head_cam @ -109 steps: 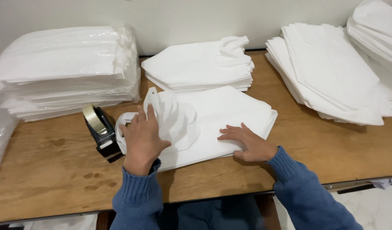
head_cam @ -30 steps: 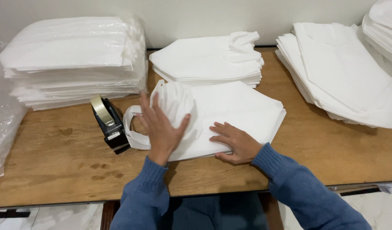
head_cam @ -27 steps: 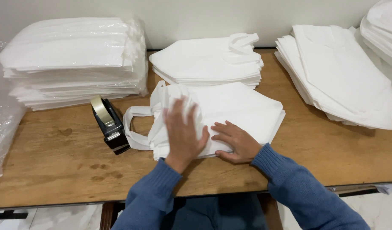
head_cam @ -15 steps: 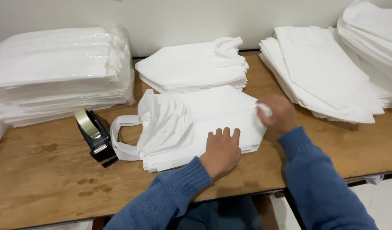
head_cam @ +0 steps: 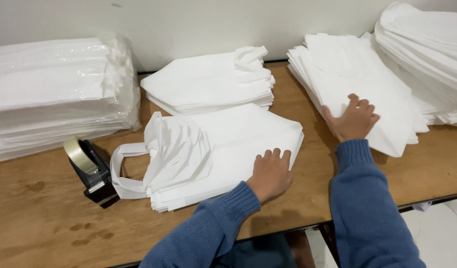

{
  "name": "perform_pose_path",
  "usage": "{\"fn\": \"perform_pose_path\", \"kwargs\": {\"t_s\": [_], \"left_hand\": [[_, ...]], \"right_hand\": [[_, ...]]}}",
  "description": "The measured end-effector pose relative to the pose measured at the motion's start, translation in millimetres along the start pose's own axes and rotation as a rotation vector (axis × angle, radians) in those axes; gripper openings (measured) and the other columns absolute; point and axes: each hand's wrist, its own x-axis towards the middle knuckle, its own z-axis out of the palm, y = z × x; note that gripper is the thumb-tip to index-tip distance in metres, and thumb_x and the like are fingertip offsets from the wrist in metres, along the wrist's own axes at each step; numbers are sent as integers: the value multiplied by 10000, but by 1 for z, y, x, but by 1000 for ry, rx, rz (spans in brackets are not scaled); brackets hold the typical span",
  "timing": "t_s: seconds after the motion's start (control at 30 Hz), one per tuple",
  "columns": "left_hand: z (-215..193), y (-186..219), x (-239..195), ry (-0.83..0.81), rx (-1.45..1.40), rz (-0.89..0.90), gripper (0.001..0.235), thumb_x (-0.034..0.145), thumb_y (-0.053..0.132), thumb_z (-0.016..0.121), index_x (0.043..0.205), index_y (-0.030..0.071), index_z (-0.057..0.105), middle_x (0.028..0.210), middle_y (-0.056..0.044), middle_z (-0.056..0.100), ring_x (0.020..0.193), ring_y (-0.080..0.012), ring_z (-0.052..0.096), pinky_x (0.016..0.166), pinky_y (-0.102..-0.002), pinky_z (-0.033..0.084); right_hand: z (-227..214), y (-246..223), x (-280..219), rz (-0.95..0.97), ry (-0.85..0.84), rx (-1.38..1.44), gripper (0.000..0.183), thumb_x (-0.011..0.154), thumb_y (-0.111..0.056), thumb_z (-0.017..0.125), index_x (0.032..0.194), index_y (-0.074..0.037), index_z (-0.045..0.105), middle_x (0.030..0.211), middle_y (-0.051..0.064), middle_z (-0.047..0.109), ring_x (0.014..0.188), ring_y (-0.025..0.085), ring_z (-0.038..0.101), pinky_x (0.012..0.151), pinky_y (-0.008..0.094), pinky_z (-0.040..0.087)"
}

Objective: Folding and stacking white non-woven bags at a workbench in a production environment.

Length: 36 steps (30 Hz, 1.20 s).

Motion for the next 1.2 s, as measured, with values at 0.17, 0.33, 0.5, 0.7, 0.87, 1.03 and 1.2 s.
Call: {"fn": "perform_pose_path", "kwargs": {"t_s": [0.17,0.33,0.5,0.7,0.87,1.03,1.2], "left_hand": [[-44,3,-9,-132,-26,41,377,741,141,467,1075,-32,456,837,-169,526,792,-299,541,672,-414,419],[-89,-17,-48,191,22,42,513,727,143,551,1185,-52,425,1106,-295,454,1081,-398,384,887,-549,232],[-101,-84,-91,327,360,-294,1227,369,214,831,1372,196,124,1389,-260,17,1236,-490,-1,813,-738,-9],[-128,-104,-104,25,62,-621,1206,490,153,818,1371,167,-6,1346,-309,55,1047,-416,446,852,-695,208],[-85,-148,-102,300,232,-403,1086,531,42,719,1357,186,30,1260,-280,218,853,-356,574,688,-452,420],[-98,-154,-111,745,-55,-289,809,588,-137,514,1302,66,191,1116,-252,360,714,-452,563,524,-461,475],[-111,-172,-120,1137,-576,-640,971,565,57,567,1308,272,-20,1126,-148,382,982,-320,470,862,-460,335]], "right_hand": [[-28,-44,0,30,-525,-19,844,708,-412,512,1375,-144,70,1372,226,179,1232,408,245,977,522,233],[29,-9,16,16,-505,-102,723,759,-229,503,1380,-117,150,1118,223,490,952,373,517,719,457,454],[-22,2,18,-32,-100,423,496,759,-4,423,1242,-49,527,954,262,586,840,419,570,708,508,452],[-105,-64,-30,-577,398,815,389,773,124,397,1115,88,578,1011,245,596,906,415,553,816,438,430],[-93,-89,-64,-379,185,1130,385,742,99,409,1067,16,596,897,191,607,832,329,571,761,410,448],[-99,-101,-76,-295,25,1224,376,733,117,390,1023,13,606,888,189,616,822,270,582,716,401,469],[-105,-111,-87,-524,-84,1141,454,685,118,377,958,-115,655,987,54,635,942,242,580,871,364,427]]}}
